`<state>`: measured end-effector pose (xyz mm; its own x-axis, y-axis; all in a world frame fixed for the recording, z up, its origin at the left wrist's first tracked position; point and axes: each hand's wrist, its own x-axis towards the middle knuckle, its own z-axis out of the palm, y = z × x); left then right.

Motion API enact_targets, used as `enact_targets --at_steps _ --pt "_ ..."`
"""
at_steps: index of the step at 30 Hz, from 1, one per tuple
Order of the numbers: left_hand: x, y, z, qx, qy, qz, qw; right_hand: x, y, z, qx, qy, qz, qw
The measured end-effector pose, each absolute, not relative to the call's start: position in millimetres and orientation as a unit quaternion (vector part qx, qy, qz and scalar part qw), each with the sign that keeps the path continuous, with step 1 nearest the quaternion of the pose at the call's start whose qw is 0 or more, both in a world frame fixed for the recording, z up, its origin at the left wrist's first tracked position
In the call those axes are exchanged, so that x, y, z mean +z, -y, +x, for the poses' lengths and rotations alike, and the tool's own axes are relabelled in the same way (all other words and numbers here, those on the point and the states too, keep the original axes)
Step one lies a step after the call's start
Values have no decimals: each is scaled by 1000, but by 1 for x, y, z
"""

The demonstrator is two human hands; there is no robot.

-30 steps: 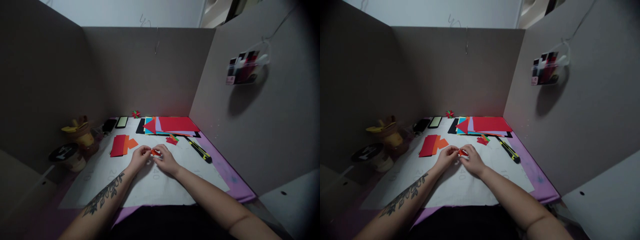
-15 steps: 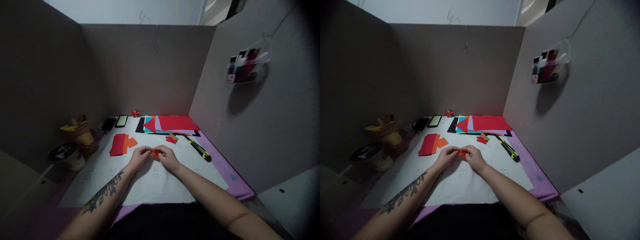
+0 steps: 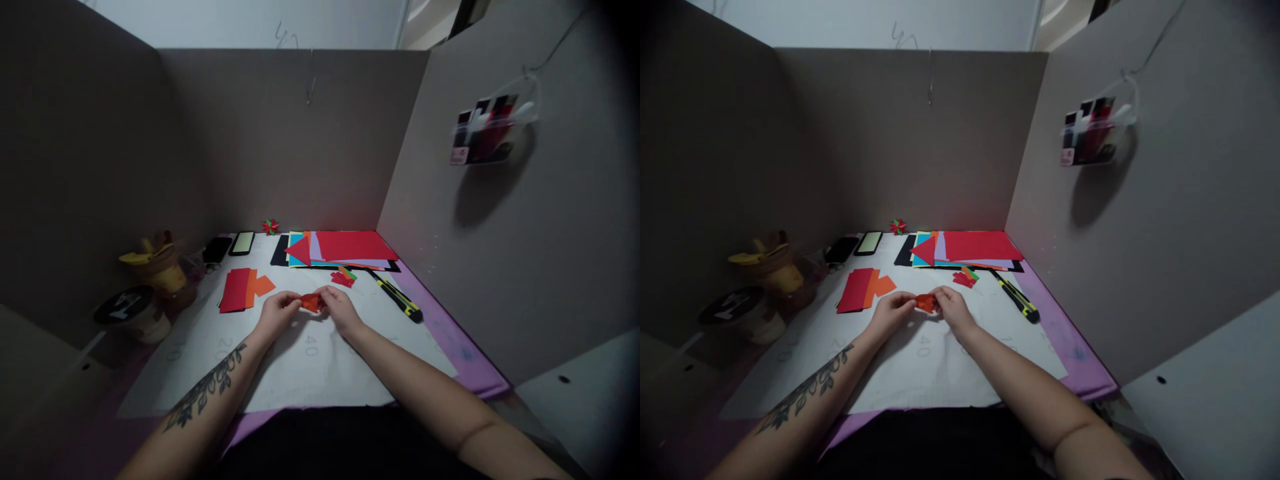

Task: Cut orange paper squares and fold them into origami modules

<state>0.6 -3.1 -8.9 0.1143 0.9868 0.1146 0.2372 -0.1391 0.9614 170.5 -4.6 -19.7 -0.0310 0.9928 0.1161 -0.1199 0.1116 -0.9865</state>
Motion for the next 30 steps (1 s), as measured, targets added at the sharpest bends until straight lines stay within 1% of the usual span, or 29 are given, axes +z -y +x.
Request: enact_targets --at_steps 3,6,10,14,21,30 --pt "-7 2 -1 468 -503 606 402 -19 2 171 609 398 -417 545" --pt "-8 1 -2 486 -495 611 381 -18 2 171 679 349 -401 506" --pt "-7 3 -2 489 -498 627 347 -17 4 172 728 331 -381 464" --pt "-4 6 0 487 -503 639 318 -19 4 172 752 317 -358 455" --pt "-7 7 2 490 -487 654 308 -24 2 170 739 319 -370 464" --pt "-9 7 1 454 -490 646 371 -26 3 165 618 455 -396 504"
